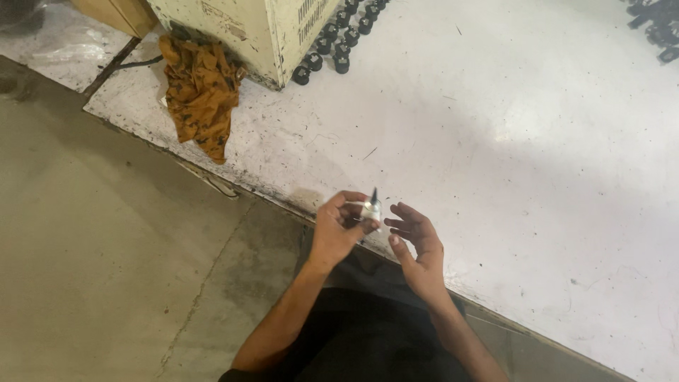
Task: The person applies adhesive from a tube to the inner rim of small black mechanical parts, one at a time, then places them into a clear plastic tray. The person occasionally wipes the tube tip with a cloth and moves trays on the workbench.
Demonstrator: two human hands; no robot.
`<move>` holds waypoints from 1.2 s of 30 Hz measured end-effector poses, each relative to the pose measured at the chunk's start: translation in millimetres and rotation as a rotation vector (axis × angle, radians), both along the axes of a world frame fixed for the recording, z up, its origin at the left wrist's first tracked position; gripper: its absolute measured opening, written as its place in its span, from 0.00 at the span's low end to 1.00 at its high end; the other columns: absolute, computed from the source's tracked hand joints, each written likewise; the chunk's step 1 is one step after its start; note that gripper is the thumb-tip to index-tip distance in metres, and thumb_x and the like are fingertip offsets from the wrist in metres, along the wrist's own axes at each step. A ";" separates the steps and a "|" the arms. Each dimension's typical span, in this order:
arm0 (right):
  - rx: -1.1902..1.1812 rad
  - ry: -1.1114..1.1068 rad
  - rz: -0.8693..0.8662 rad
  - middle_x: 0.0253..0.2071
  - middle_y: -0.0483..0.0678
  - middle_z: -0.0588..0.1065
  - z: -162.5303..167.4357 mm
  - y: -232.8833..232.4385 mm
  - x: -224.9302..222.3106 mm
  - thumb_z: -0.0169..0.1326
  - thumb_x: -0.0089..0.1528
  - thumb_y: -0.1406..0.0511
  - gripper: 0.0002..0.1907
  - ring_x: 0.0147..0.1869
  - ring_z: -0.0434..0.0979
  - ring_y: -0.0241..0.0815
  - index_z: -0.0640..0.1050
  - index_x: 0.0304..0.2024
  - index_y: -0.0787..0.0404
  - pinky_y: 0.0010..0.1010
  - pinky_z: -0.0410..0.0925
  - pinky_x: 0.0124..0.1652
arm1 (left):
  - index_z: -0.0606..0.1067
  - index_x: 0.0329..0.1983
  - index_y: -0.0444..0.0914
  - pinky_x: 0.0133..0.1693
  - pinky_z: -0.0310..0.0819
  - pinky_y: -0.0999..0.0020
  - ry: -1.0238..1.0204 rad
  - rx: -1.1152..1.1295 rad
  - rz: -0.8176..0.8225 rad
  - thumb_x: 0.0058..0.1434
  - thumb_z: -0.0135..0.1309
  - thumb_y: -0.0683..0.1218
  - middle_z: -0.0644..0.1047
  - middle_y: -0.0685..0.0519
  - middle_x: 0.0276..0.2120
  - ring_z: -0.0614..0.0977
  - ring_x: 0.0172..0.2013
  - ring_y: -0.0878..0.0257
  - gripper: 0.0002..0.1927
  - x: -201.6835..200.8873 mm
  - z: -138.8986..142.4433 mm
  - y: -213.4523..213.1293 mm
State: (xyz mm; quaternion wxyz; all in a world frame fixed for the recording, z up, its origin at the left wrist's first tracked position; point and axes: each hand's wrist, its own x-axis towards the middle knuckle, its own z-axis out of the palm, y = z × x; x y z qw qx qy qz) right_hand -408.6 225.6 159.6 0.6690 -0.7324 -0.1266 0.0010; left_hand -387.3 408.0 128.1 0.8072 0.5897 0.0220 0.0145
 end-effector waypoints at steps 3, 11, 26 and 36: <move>0.079 0.108 -0.014 0.54 0.53 0.78 -20.3 -1.0 0.7 0.55 0.68 0.65 0.19 0.58 0.79 0.39 0.73 0.60 0.67 0.32 0.71 0.57 | 0.77 0.50 0.33 0.42 0.86 0.70 -0.208 0.145 0.045 0.57 0.61 0.30 0.83 0.44 0.42 0.88 0.42 0.59 0.18 -17.8 15.3 -19.5; 0.151 0.135 -0.224 0.49 0.51 0.79 -49.1 -3.3 1.6 0.53 0.70 0.64 0.14 0.51 0.79 0.37 0.76 0.52 0.68 0.33 0.73 0.53 | 0.78 0.55 0.38 0.38 0.83 0.71 -0.272 0.559 -0.043 0.52 0.70 0.42 0.82 0.48 0.43 0.86 0.39 0.60 0.26 -25.9 25.1 5.0; 0.168 0.252 -0.032 0.46 0.50 0.79 -22.6 16.7 8.4 0.55 0.66 0.68 0.17 0.46 0.79 0.39 0.75 0.57 0.71 0.33 0.74 0.48 | 0.83 0.48 0.40 0.52 0.71 0.53 -0.200 1.611 0.566 0.58 0.65 0.42 0.80 0.49 0.44 0.77 0.49 0.47 0.14 46.0 -34.2 266.1; 0.143 0.265 0.110 0.45 0.48 0.79 -18.2 44.8 -0.1 0.56 0.67 0.68 0.18 0.47 0.77 0.35 0.74 0.58 0.69 0.28 0.71 0.49 | 0.81 0.34 0.39 0.47 0.72 0.53 -0.175 1.826 0.649 0.42 0.66 0.42 0.78 0.43 0.44 0.76 0.47 0.47 0.14 84.1 -30.2 276.6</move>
